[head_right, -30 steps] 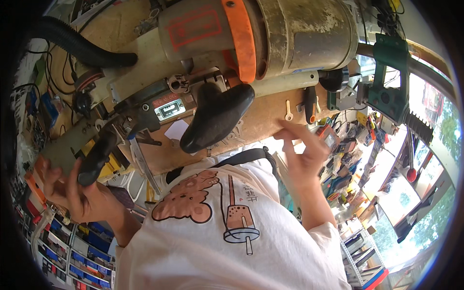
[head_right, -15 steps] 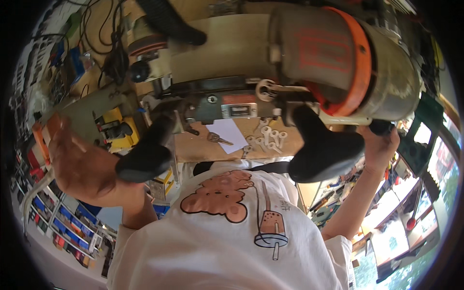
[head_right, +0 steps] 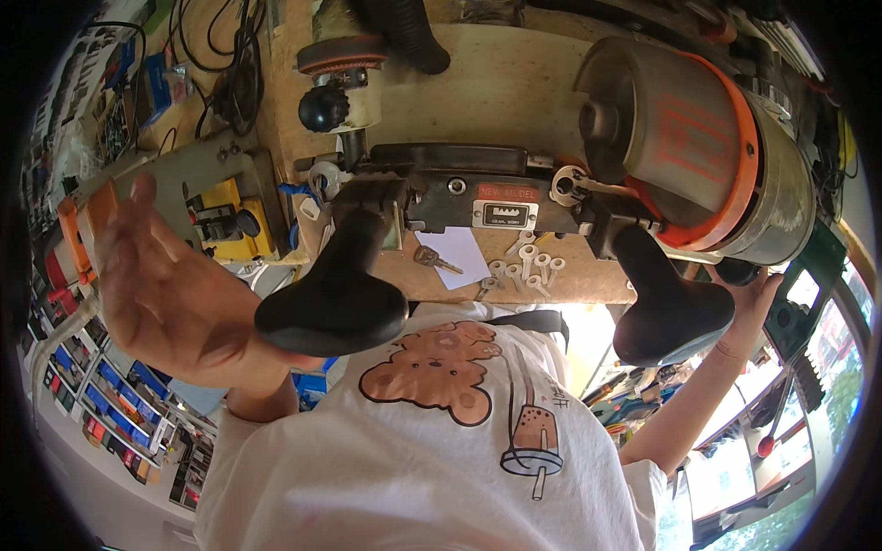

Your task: The person operates a key-cutting machine to duplicate keys. They secure a key blank in the machine, run it against the cutting wheel, then measure and file the cut key using calipers and pliers. The process repeats for multiple keys.

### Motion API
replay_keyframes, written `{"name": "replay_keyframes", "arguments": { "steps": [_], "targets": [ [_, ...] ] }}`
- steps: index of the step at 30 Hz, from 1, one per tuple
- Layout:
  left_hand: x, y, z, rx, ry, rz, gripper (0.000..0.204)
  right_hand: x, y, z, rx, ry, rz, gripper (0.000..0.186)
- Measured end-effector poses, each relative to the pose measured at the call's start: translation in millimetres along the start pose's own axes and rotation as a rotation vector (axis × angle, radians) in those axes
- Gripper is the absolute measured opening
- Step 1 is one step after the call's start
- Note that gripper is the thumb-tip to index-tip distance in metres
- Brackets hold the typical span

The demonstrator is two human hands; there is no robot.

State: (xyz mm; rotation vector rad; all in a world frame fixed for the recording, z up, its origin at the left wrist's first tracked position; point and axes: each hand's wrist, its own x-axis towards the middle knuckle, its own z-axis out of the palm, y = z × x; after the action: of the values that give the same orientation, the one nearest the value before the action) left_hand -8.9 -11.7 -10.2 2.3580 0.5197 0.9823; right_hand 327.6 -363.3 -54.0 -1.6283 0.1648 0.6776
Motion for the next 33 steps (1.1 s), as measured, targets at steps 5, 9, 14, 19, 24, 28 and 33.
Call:
{"name": "replay_keyframes", "arguments": {
  "steps": [5,9,14,19,24,28,33],
  "targets": [
    [-1.6,-3.6,6.5,-0.076,0.096,0.005,0.097,4.1,12.6,-36.5,-0.184,-0.219,0.033,0.052],
    [-3.4,-6.7,1.2,-0.076,0.077,-0.013,0.103,7.4,-7.8,-12.1,-0.299,-0.123,0.126,0.049],
    [-2.0,-12.4,-0.9,-0.065,0.046,0.010,0.105,15.8,-13.2,-10.2,-0.240,0.030,0.129,0.054],
    [2.6,-7.3,0.2,-0.061,0.046,0.062,0.103,9.7,5.1,-38.9,-0.080,-0.170,0.032,0.073],
    [-1.2,-12.4,-2.8,-0.049,0.055,0.065,0.103,23.0,2.7,-59.8,-0.302,-0.325,0.075,0.073],
    [2.3,-11.9,-5.2,-0.045,0.022,0.082,0.103,20.7,-0.7,-63.8,-0.303,-0.283,0.093,0.067],
    [0.7,-13.0,-1.0,-0.027,0.070,0.058,0.102,14.3,-11.3,-28.3,-0.175,-0.112,0.109,0.065]
  ]
}}
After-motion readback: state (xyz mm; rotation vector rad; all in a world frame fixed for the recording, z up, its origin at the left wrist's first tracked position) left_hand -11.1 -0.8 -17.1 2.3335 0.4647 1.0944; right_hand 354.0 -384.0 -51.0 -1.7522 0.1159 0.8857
